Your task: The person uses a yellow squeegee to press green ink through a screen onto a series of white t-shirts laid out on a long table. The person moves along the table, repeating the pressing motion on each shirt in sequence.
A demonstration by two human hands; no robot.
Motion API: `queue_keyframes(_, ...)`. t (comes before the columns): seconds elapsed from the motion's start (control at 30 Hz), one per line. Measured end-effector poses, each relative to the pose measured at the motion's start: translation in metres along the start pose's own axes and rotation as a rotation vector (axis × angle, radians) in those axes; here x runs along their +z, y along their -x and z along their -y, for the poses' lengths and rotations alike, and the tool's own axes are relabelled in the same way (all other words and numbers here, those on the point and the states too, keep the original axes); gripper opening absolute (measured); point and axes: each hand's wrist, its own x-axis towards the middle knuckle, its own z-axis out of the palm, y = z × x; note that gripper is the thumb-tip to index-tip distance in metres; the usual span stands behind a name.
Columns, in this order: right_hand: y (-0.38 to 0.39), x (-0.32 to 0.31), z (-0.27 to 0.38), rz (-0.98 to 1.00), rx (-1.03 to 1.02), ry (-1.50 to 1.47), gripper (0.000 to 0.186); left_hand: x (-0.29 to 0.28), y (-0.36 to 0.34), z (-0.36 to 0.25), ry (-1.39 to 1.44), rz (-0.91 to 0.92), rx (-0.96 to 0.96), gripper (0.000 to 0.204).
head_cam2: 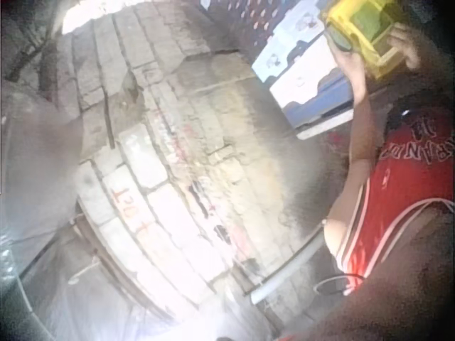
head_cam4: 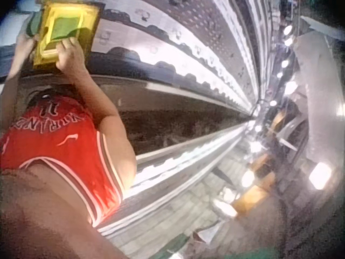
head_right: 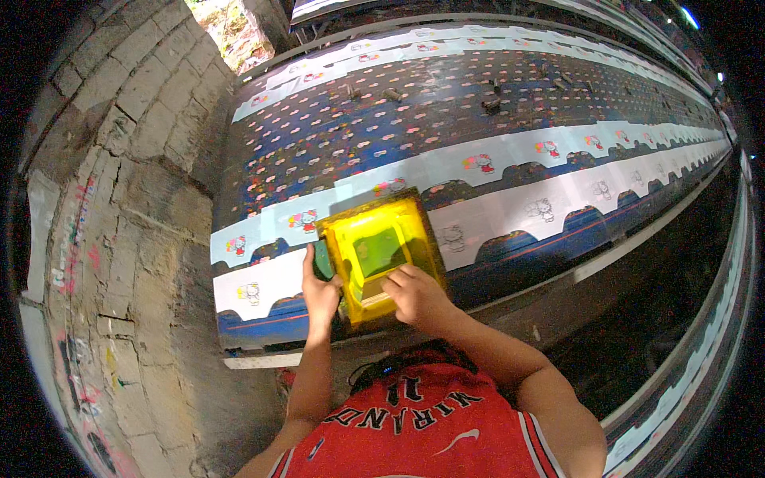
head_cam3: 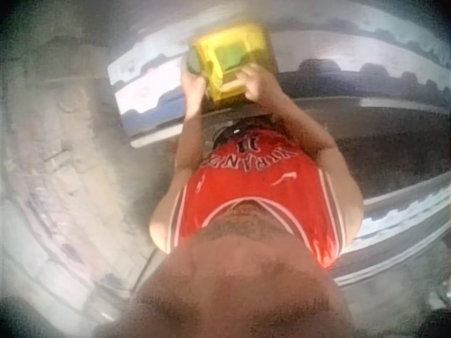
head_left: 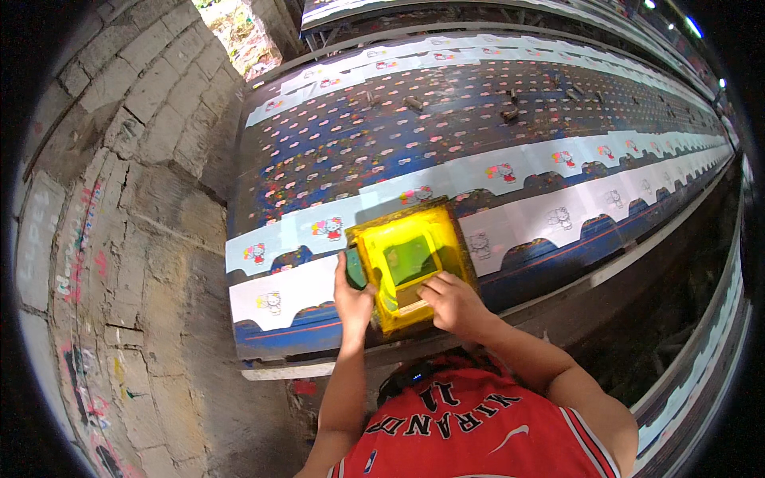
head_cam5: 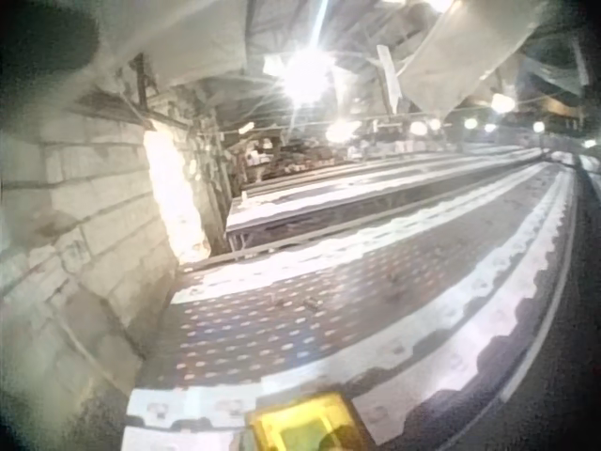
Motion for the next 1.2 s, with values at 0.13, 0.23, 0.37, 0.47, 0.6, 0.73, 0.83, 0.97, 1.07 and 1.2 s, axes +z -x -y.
queue_keyframes(0.13, 0.034, -0.05, -0.046, 0.043, 0.072, 0.003, 0.039, 0.078, 0.017, -0.017, 0.054, 0.016, -0.008, 0.086)
queue_keyframes(0.23, 0.058, -0.069, -0.072, 0.061, 0.101, 0.025, 0.039, 0.116, 0.026, -0.024, -0.033, 0.031, -0.053, 0.086)
queue_keyframes(0.37, 0.074, -0.076, -0.088, 0.088, 0.135, 0.002, 0.037, 0.133, 0.026, -0.027, -0.104, 0.044, -0.089, 0.086)
queue_keyframes(0.47, 0.078, -0.074, -0.095, 0.108, 0.14, 0.008, 0.036, 0.137, 0.026, -0.026, -0.138, 0.046, -0.081, 0.086)
queue_keyframes(0.6, 0.082, -0.072, -0.101, 0.106, 0.135, -0.008, 0.036, 0.142, 0.027, -0.024, -0.149, 0.063, -0.097, 0.085)
queue_keyframes(0.73, 0.084, -0.077, -0.101, 0.138, 0.136, -0.026, 0.038, 0.143, 0.026, -0.023, -0.183, 0.073, -0.114, 0.085)
queue_keyframes(0.83, 0.088, -0.085, -0.093, 0.089, 0.109, -0.026, 0.039, 0.142, 0.026, -0.02, -0.225, 0.067, -0.095, 0.086)
queue_keyframes(0.97, 0.109, -0.073, -0.091, 0.0, 0.039, -0.022, 0.045, 0.142, 0.026, -0.019, -0.263, 0.082, -0.107, 0.087)
queue_keyframes(1.07, 0.098, -0.06, -0.107, -0.047, -0.032, 0.048, 0.046, 0.144, 0.027, -0.023, -0.299, 0.075, -0.087, 0.088)
queue_keyframes(1.2, 0.021, -0.065, -0.138, -0.039, -0.01, 0.062, 0.029, 0.143, 0.027, -0.024, -0.321, 0.066, -0.051, 0.089)
